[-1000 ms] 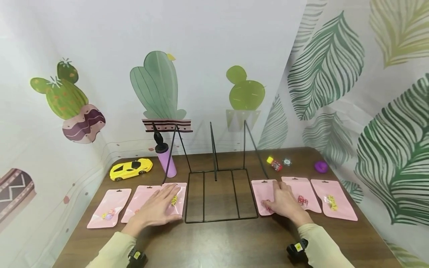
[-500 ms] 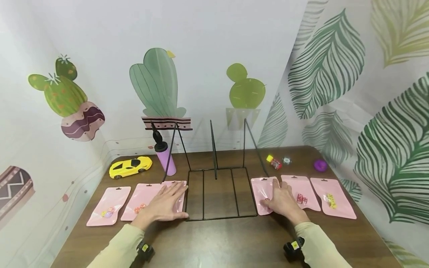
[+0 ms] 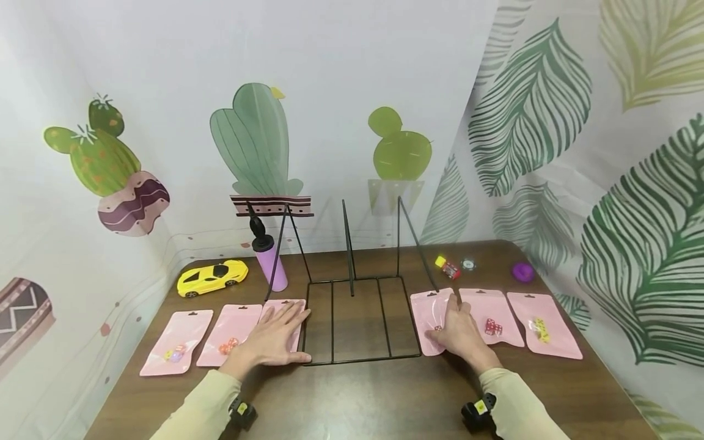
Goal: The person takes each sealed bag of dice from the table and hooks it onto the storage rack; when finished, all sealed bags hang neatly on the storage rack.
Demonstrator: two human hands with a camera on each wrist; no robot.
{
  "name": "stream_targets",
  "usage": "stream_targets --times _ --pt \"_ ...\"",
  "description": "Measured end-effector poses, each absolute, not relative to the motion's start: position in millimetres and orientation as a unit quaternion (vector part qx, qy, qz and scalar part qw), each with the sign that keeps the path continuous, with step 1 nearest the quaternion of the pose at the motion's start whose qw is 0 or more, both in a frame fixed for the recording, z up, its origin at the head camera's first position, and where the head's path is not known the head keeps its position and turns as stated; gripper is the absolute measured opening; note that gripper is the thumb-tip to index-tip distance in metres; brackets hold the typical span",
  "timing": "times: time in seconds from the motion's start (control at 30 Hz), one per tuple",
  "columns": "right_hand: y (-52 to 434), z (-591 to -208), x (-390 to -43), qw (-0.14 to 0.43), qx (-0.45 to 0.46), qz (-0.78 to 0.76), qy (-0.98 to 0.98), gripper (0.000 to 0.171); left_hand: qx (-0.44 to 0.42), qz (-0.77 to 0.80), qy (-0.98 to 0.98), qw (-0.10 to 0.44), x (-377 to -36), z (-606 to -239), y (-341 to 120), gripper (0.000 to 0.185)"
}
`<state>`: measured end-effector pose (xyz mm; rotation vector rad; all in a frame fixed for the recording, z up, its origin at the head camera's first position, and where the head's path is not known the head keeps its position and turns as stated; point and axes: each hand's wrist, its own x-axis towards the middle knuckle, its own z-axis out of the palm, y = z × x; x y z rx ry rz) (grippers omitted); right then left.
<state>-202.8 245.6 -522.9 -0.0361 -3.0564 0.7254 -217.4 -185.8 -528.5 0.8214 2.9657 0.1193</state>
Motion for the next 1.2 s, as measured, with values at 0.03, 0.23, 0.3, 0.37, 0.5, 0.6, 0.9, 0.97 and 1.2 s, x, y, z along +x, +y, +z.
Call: stream_targets --times 0.03,0.23,0.3,0.37,0.5,0.6,0.9,0.97,1.2 --pt "245 -523 -203 0.0 -0.013 0.234 -0.972 0.118 0.266 0.039 0.963 0.03 -218 -529 -186 0.106" --pt "243 -524 -200 0.027 -0.014 0.248 -0.968 0.12 0.262 0.029 0.964 0.036 -219 -528 -183 0.108" --pt "243 -524 -199 0.033 -0.017 0.252 -0.967 0.12 0.262 0.025 0.964 0.036 -219 -527 -183 0.108" --pt "243 -523 -199 0.036 -0.02 0.255 -0.966 0.119 0.261 0.023 0.964 0.035 -220 -527 -182 0.109" --pt "244 -519 -197 0.037 -0.021 0.254 -0.966 0.117 0.257 0.024 0.965 0.04 -220 -527 -181 0.111" --pt "245 -515 -194 0.045 -0.017 0.255 -0.966 0.115 0.255 0.028 0.966 0.041 -220 -528 -181 0.112" --pt "247 -498 -183 0.095 0.008 0.272 -0.958 0.12 0.251 0.035 0.966 0.041 -219 -528 -182 0.112" --pt "247 -492 -179 0.098 0.012 0.279 -0.955 0.119 0.251 0.036 0.967 0.042 -219 -529 -182 0.112" --pt "246 -470 -160 0.136 0.039 0.298 -0.944 0.117 0.252 0.034 0.966 0.05 -220 -528 -182 0.113"
